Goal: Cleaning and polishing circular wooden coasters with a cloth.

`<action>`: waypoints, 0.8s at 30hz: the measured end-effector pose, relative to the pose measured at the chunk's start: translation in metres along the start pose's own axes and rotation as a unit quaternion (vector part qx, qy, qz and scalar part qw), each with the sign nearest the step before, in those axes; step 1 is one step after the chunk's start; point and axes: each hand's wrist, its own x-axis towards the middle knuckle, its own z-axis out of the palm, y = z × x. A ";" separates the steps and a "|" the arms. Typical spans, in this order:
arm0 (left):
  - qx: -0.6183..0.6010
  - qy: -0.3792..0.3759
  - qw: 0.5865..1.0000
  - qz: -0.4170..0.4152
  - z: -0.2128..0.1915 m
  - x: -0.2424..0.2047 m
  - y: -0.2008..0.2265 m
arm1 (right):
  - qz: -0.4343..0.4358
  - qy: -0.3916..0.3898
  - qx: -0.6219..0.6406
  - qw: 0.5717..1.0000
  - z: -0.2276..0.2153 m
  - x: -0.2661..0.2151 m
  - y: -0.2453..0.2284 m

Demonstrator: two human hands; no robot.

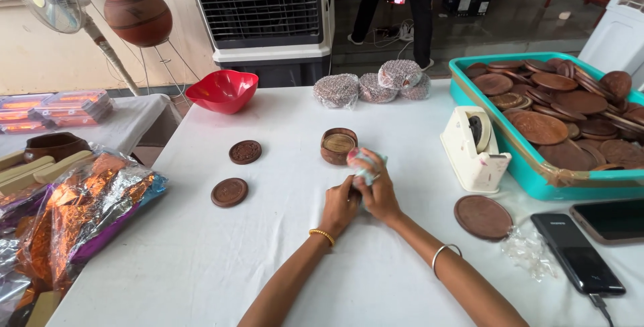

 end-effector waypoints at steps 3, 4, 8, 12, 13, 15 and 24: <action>0.009 -0.029 0.997 0.077 -0.019 -0.006 0.032 | 0.251 0.006 0.123 0.960 0.027 -0.064 0.128; 0.007 -0.030 0.997 0.077 -0.021 -0.008 0.038 | 0.253 0.006 0.121 0.960 0.029 -0.073 0.143; -0.025 0.026 0.988 0.152 -0.023 -0.009 0.041 | 0.227 0.012 0.105 0.968 0.012 -0.058 0.101; 0.161 -0.007 0.986 0.034 0.026 -0.008 -0.082 | -0.103 -0.004 -0.078 0.992 -0.020 0.006 -0.032; 0.161 -0.006 0.986 0.034 0.022 -0.008 -0.075 | -0.104 -0.003 -0.077 0.992 -0.019 0.006 -0.034; 0.120 0.001 0.988 0.095 0.015 -0.010 -0.064 | -0.200 0.007 -0.143 0.969 -0.015 0.008 -0.037; 0.052 0.016 0.979 0.199 -0.023 -0.013 0.029 | 0.425 0.089 0.285 0.854 0.025 -0.068 0.101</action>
